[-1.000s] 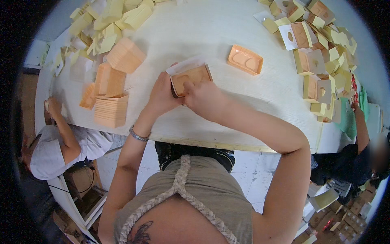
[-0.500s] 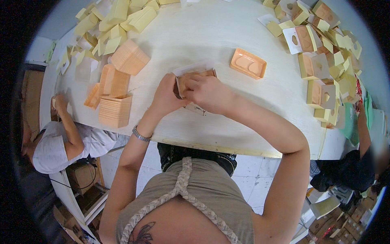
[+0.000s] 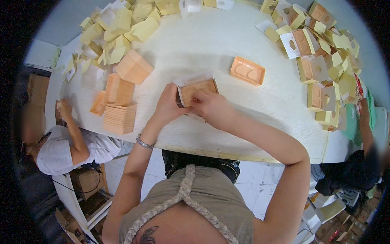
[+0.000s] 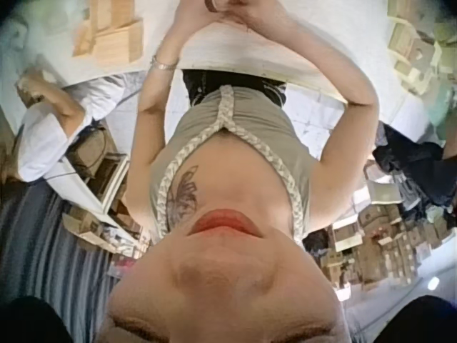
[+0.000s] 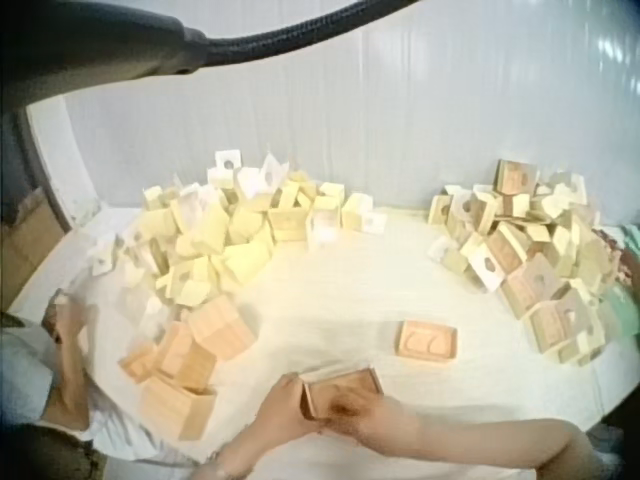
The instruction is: The person assembles small wooden boxes by inserting rectangular wooden pieces into white cardboard frames. They repeatedly pick up a frame, insert a wooden piece, and place the assembled unit on the table. The task continues with multiple identical units.
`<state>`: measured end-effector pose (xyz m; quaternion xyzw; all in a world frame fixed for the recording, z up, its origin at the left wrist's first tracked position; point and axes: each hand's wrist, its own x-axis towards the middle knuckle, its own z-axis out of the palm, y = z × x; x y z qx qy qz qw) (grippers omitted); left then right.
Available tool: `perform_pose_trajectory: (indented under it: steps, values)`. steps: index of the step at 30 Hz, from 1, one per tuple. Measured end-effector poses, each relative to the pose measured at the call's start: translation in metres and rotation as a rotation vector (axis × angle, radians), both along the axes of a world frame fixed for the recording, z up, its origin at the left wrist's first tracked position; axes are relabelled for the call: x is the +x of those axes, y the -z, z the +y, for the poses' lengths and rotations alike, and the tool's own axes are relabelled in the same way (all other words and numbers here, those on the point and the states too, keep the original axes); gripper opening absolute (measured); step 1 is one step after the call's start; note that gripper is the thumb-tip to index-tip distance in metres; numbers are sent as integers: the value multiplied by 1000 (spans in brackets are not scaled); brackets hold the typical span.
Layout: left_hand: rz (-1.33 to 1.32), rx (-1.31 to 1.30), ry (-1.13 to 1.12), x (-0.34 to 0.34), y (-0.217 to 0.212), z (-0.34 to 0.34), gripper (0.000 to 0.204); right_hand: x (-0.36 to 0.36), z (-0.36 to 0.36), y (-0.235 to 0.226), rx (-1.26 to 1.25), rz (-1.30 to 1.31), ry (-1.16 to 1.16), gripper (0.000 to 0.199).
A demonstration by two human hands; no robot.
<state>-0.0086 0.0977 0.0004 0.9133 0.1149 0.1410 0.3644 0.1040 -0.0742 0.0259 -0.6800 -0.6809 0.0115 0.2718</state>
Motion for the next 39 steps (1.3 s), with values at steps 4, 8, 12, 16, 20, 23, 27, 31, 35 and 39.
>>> perform_pose_trajectory:
  steps: [4,8,12,16,20,23,27,31,35,39]
  values:
    - [51,63,56,0,-15,0,75,-1,0,-2,-70,-122,56,12]
    - [91,124,307,-6,-61,34,72,8,-1,-14,-188,-50,145,16]
    - [-82,268,-217,-12,-125,117,64,66,-22,-52,262,-206,760,37]
    - [302,444,-478,7,-111,203,66,60,-49,-39,50,-218,752,52]
    - [468,390,-504,36,-118,200,59,70,-65,-2,6,-341,744,34]
    - [186,791,-646,37,-139,177,50,79,-72,11,84,-298,671,20]
    - [-472,1100,-449,40,-176,116,50,70,-66,12,137,-327,680,10]
    - [-228,411,-15,39,-155,34,48,79,-61,6,88,-205,766,14]
    - [56,-685,-68,40,-67,44,50,89,-61,-10,-4,343,866,25]
    - [184,-796,-227,24,-40,34,59,111,-76,-10,102,571,894,35]
